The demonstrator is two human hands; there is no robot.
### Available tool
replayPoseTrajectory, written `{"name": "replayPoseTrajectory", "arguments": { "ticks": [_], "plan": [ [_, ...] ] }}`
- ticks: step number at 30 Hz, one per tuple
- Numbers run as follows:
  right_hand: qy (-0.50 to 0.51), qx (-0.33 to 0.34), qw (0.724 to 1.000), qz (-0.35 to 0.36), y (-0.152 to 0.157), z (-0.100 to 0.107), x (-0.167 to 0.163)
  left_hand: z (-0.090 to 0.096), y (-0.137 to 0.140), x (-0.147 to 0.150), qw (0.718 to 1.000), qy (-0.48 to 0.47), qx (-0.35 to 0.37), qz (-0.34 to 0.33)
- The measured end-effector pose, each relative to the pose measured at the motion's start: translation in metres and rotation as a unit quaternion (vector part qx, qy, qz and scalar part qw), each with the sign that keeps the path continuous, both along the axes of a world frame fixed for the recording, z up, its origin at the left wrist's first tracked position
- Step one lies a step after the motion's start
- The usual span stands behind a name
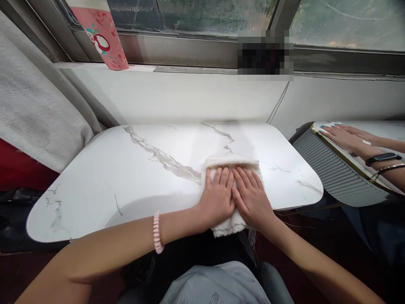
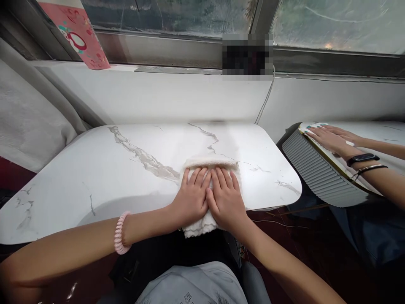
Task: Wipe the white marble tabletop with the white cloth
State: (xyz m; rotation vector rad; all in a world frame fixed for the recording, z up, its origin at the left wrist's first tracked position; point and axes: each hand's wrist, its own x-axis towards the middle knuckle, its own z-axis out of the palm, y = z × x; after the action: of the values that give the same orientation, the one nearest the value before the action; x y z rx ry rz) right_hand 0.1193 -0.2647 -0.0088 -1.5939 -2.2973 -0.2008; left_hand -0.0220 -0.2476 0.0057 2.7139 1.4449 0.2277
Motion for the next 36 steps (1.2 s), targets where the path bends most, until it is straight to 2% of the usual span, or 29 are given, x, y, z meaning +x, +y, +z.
{"name": "replayPoseTrajectory", "arguments": {
  "ticks": [8,13,16,20,28,32,36],
  "plan": [
    [-0.002,-0.004,1.000,0.013,-0.005,0.000,-0.014,0.002,0.004,-0.024,0.998,-0.025,-0.022,-0.056],
    [0.008,-0.023,0.999,0.034,0.013,0.002,-0.017,0.000,0.024,-0.034,0.995,-0.043,-0.025,-0.083],
    [0.021,-0.043,0.998,0.044,0.043,0.003,-0.020,-0.001,0.049,-0.036,0.997,-0.038,-0.033,-0.056],
    [0.052,-0.057,0.997,0.030,0.104,0.004,-0.031,0.000,0.102,-0.040,0.999,-0.027,-0.036,-0.006],
    [0.124,-0.053,0.991,0.014,0.226,0.002,-0.056,-0.006,0.214,-0.055,0.997,-0.060,0.033,0.034],
    [0.155,-0.052,0.986,0.015,0.263,0.001,-0.061,-0.009,0.249,-0.058,0.995,-0.069,0.056,0.046],
    [0.160,-0.047,0.986,0.013,0.277,0.002,-0.062,-0.007,0.262,-0.057,0.994,-0.074,0.063,0.059]
  ]
}}
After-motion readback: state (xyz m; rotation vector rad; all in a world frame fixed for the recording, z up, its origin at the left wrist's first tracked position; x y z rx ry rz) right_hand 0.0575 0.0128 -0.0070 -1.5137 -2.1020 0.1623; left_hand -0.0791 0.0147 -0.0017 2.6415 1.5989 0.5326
